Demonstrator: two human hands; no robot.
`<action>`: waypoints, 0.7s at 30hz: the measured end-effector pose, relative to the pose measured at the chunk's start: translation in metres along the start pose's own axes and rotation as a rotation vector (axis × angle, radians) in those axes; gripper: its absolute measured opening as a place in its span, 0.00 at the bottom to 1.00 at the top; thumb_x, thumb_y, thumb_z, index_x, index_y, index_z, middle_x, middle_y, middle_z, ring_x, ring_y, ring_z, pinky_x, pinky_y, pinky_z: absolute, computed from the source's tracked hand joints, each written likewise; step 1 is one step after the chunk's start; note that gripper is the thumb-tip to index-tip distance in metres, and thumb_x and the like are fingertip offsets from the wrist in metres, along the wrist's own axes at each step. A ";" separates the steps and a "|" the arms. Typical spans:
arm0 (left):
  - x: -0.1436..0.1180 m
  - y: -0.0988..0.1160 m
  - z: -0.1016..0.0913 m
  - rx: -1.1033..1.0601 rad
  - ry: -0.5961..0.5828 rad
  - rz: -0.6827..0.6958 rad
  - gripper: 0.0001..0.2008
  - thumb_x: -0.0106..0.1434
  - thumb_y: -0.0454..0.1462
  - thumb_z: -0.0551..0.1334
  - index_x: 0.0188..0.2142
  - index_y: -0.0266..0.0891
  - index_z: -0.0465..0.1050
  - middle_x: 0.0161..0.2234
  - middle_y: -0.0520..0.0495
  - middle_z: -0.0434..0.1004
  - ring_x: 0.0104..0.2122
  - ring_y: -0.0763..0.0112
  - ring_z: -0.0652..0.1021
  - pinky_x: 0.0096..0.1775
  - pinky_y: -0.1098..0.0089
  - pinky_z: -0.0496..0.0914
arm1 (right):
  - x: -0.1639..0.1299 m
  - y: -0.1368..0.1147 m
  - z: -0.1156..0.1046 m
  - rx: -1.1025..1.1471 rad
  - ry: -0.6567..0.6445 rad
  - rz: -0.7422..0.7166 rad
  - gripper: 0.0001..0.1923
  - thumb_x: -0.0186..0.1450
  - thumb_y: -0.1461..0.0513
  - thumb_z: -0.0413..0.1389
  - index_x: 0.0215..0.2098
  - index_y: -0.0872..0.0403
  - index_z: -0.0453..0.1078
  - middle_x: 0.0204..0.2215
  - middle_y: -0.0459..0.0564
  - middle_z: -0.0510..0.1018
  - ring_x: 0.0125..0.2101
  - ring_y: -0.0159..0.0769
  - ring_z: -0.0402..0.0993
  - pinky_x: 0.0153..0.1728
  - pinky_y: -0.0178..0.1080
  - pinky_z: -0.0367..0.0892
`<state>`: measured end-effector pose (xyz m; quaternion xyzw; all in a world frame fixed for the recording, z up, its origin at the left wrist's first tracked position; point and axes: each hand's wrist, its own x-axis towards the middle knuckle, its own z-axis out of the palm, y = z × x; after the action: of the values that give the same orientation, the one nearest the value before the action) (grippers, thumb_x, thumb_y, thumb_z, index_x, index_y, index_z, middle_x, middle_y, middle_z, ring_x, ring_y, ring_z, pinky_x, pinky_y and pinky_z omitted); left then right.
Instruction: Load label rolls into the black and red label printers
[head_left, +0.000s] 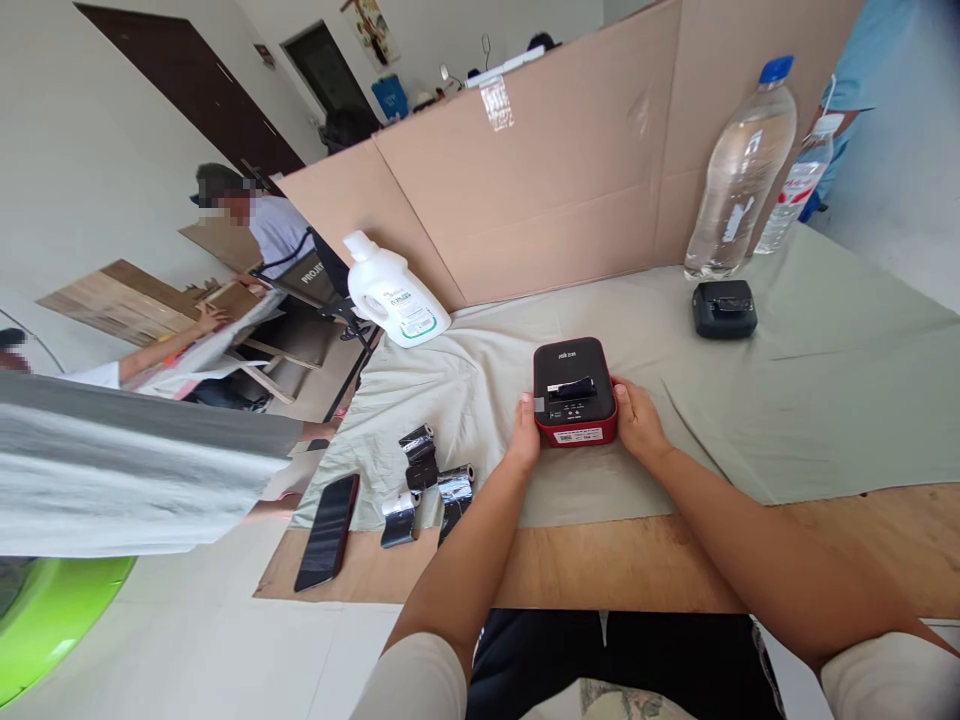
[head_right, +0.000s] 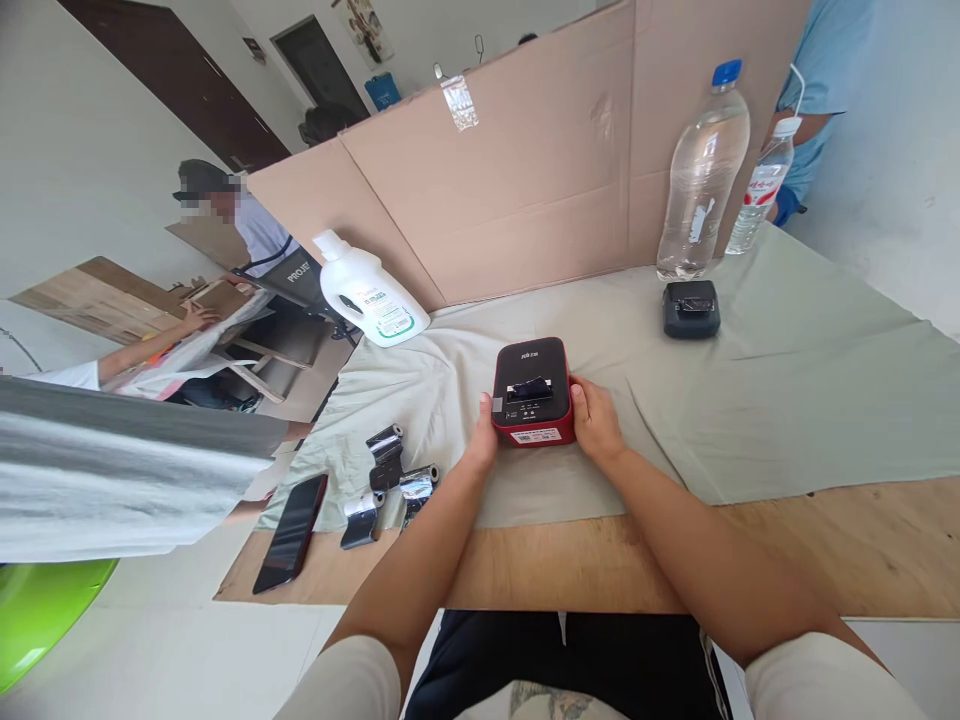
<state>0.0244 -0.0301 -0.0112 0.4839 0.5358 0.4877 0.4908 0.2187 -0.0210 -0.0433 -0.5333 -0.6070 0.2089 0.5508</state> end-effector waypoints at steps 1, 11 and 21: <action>0.000 0.003 0.001 -0.066 -0.090 -0.058 0.36 0.66 0.62 0.43 0.56 0.41 0.70 0.58 0.41 0.73 0.63 0.57 0.67 0.63 0.56 0.60 | 0.000 0.003 0.002 0.030 -0.020 0.036 0.30 0.72 0.44 0.38 0.52 0.51 0.73 0.47 0.55 0.80 0.50 0.47 0.75 0.54 0.56 0.69; 0.030 0.032 -0.020 -0.345 0.036 -0.066 0.29 0.53 0.47 0.61 0.53 0.38 0.70 0.48 0.44 0.81 0.49 0.56 0.79 0.51 0.58 0.71 | -0.008 0.007 0.004 0.065 -0.286 -0.116 0.31 0.71 0.45 0.44 0.67 0.48 0.58 0.60 0.56 0.71 0.59 0.46 0.69 0.58 0.55 0.69; 0.162 0.074 -0.166 -0.530 0.501 -0.181 0.09 0.57 0.38 0.58 0.36 0.36 0.72 0.26 0.47 0.79 0.29 0.62 0.79 0.42 0.57 0.75 | -0.011 0.010 0.009 -0.198 -0.369 -0.229 0.26 0.69 0.47 0.50 0.61 0.47 0.65 0.52 0.56 0.78 0.52 0.50 0.76 0.47 0.55 0.76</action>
<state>-0.1465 0.1276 0.0612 0.1566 0.5351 0.6672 0.4940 0.2131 -0.0245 -0.0593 -0.4651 -0.7715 0.1784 0.3958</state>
